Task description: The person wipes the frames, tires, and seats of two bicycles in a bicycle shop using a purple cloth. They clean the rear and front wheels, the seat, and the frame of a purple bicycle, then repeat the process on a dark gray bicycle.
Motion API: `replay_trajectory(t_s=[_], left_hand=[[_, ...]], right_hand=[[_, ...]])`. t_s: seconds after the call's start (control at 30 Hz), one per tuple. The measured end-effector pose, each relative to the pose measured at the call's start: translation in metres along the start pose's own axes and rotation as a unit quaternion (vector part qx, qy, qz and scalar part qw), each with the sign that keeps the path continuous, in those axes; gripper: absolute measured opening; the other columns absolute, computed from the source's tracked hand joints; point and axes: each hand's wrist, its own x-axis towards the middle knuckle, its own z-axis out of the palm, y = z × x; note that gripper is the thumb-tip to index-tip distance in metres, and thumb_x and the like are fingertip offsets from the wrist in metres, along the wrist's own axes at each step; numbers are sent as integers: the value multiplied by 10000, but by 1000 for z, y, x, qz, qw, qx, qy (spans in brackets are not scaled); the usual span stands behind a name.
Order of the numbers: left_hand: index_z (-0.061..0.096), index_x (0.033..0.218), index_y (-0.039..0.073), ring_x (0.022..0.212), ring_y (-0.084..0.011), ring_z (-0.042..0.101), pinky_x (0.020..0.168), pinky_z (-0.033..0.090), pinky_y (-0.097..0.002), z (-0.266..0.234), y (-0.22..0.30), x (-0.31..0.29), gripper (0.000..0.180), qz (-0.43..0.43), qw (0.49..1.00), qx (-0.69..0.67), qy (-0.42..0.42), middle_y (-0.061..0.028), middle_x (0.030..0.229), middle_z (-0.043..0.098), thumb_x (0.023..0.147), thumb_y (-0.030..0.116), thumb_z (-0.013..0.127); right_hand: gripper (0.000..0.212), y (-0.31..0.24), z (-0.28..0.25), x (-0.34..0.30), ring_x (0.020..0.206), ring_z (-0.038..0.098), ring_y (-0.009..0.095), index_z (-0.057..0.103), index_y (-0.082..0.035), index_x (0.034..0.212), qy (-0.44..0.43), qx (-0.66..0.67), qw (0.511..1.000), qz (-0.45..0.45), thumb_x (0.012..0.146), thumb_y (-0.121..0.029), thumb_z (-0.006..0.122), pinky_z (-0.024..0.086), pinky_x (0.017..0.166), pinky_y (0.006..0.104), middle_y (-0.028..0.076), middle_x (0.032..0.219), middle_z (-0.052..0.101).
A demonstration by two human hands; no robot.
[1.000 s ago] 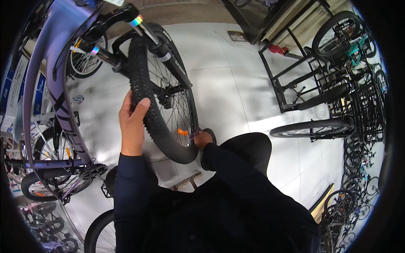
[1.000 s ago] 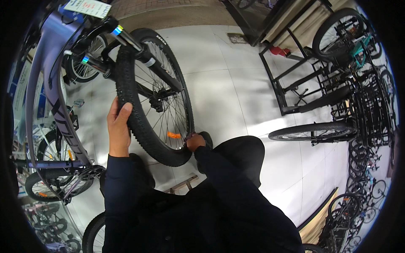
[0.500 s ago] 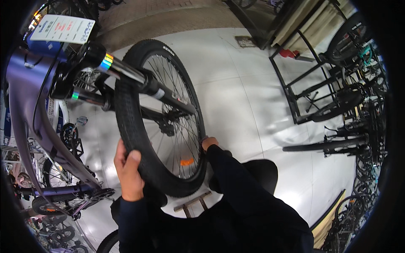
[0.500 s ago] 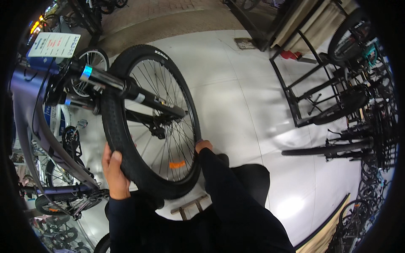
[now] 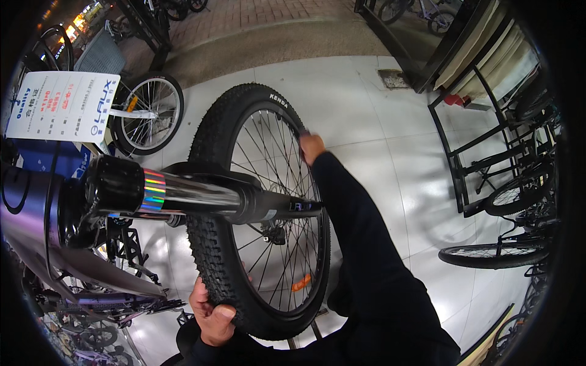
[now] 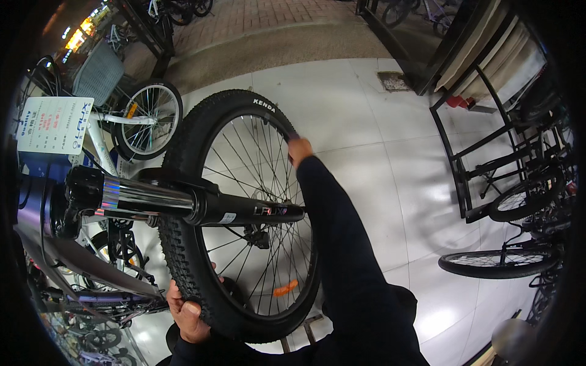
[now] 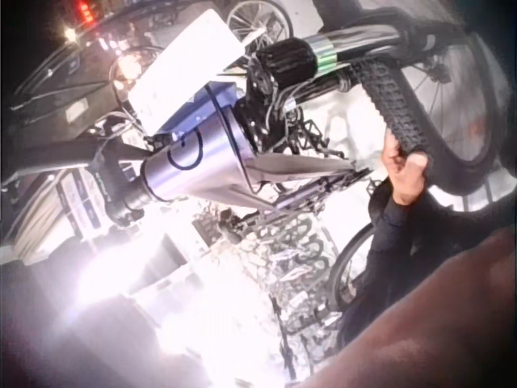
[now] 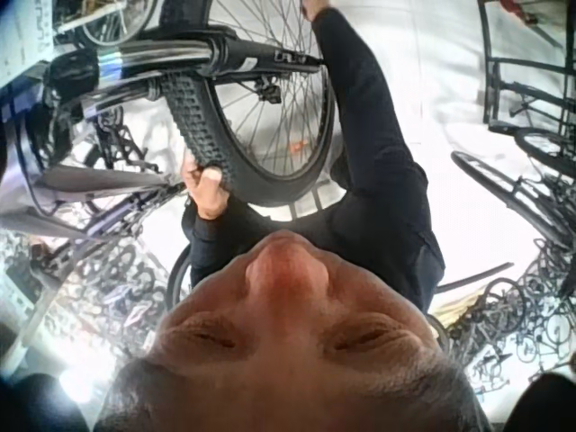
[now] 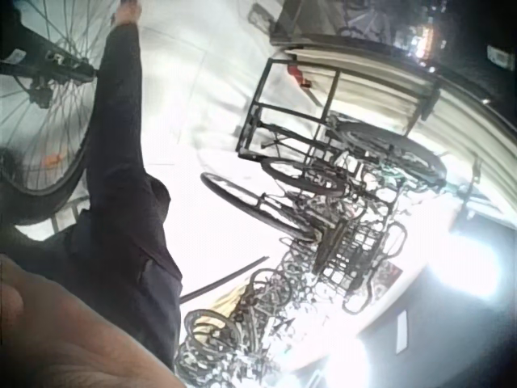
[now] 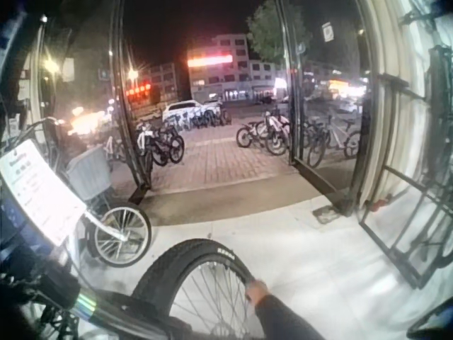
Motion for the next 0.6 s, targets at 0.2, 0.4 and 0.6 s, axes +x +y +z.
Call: replay_trajectory(t_s=[0.2,0.4,0.6], left_hand=[[489,1433,-70,1073,-294,716,943,593,-405,2,1,0,747,-4,1000,-12,-15,-237,1315,659,840,305,746],[546,1398,-59,995,-233,708,871,586,-358,9,-5,5,570,29,1000,-7,0,-156,1190,694,851,102,552],[548,1411,-33,985,-139,658,868,548,-287,13,-10,13,475,47,994,-92,-27,-68,1152,681,964,107,626]], right_hand=[[63,-106,-157,71,771,681,354,682,-17,831,119,290,950,-8,846,-31,622,549,691,449,178,832,672],[224,-192,-306,-21,930,685,194,691,15,1172,-36,812,569,127,997,-28,558,524,860,300,77,1054,743],[248,-202,-352,-91,879,541,100,663,16,1230,75,595,800,-1,1041,-103,556,471,827,262,-4,995,657]])
